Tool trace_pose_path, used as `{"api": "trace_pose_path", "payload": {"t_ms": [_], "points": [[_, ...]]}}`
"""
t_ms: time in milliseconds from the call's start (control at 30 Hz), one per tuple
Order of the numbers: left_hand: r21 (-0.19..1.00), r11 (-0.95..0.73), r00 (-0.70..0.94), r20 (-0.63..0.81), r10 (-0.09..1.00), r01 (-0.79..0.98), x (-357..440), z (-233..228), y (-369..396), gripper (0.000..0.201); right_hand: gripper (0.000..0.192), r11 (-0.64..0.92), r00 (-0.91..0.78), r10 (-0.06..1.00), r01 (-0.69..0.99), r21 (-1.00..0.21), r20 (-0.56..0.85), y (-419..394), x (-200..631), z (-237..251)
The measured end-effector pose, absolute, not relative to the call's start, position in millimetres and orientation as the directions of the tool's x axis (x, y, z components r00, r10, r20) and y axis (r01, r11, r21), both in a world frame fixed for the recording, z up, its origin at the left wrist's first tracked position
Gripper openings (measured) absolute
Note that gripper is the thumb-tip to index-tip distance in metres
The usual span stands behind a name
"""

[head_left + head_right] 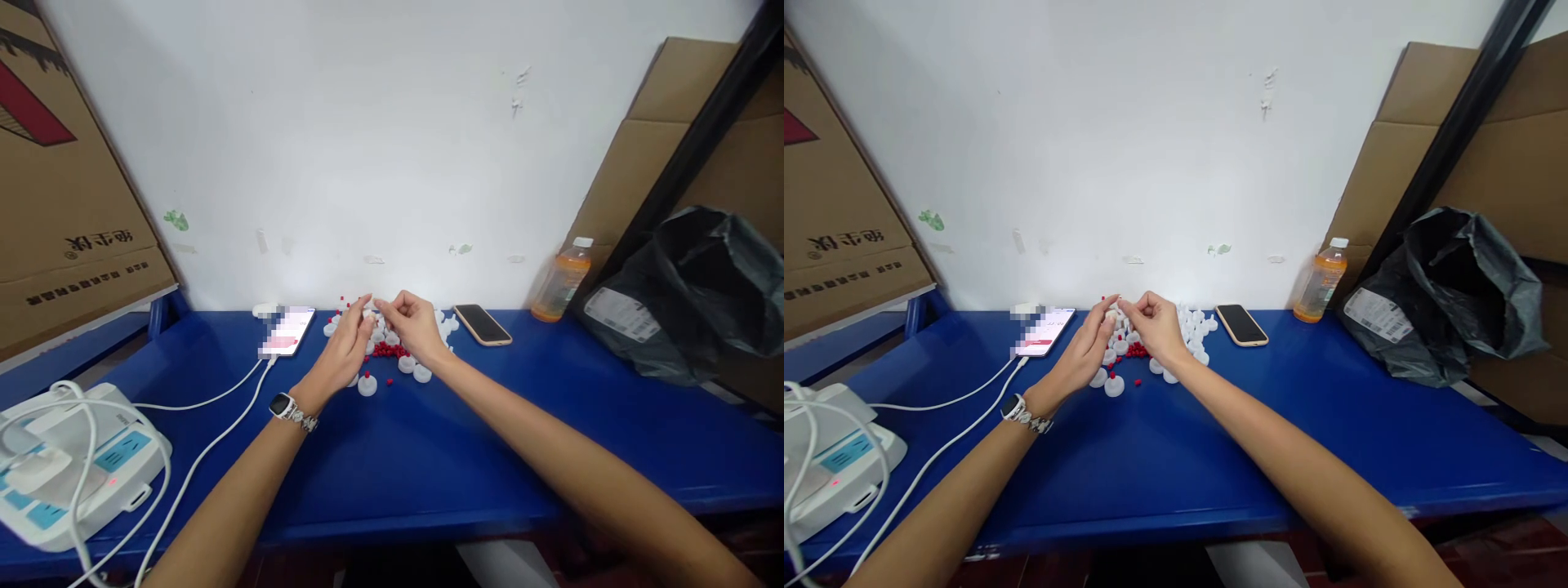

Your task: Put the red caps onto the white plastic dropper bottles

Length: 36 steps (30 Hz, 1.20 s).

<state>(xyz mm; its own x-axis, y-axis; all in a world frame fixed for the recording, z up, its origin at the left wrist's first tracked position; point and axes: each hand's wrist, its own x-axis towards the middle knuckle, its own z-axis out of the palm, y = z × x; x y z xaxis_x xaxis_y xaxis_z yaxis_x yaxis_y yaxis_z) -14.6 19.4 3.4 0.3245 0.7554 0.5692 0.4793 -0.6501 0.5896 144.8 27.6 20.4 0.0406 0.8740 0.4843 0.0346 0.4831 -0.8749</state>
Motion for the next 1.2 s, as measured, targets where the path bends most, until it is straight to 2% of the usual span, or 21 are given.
{"api": "trace_pose_path", "payload": {"t_ms": [133,233,333,567,733,900,967,1067,1133,1200], "points": [[0.511,-0.617,0.247,0.615,0.749,0.599,-38,1,39,0.042,0.026,0.505,0.023,0.816,0.459,-0.731,0.578,89,161,24],[0.484,-0.601,0.254,0.605,0.755,0.636,-49,-3,47,0.037,0.009,0.383,-0.064,0.860,0.735,-0.559,0.506,131,163,19],[0.482,-0.602,0.274,0.589,0.760,0.636,-50,-6,47,0.036,0.005,0.309,-0.140,0.903,0.869,-0.387,0.407,155,157,12],[0.457,-0.625,0.323,0.577,0.750,0.633,-42,-6,43,0.037,0.011,0.279,-0.170,0.929,0.904,-0.323,0.328,167,145,6],[0.448,-0.635,0.339,0.577,0.743,0.629,-40,-6,41,0.037,0.024,0.295,-0.178,0.920,0.902,-0.316,0.349,155,162,9],[0.454,-0.627,0.348,0.557,0.754,0.633,-32,-7,37,0.035,0.009,0.349,-0.252,0.920,0.876,-0.333,0.301,140,177,7],[0.450,-0.628,0.353,0.554,0.754,0.635,-31,-8,36,0.034,0.009,0.365,-0.260,0.914,0.861,-0.353,0.311,133,179,10],[0.434,-0.639,0.351,0.575,0.739,0.635,-30,-8,33,0.032,0.013,0.400,-0.226,0.888,0.809,-0.430,0.400,113,180,19],[0.419,-0.649,0.352,0.591,0.726,0.635,-29,-6,30,0.037,0.013,0.452,-0.178,0.858,0.707,-0.544,0.482,90,180,23],[0.396,-0.667,0.379,0.593,0.711,0.631,-26,-4,25,0.044,0.014,0.491,-0.153,0.851,0.567,-0.661,0.502,63,178,23]]}}
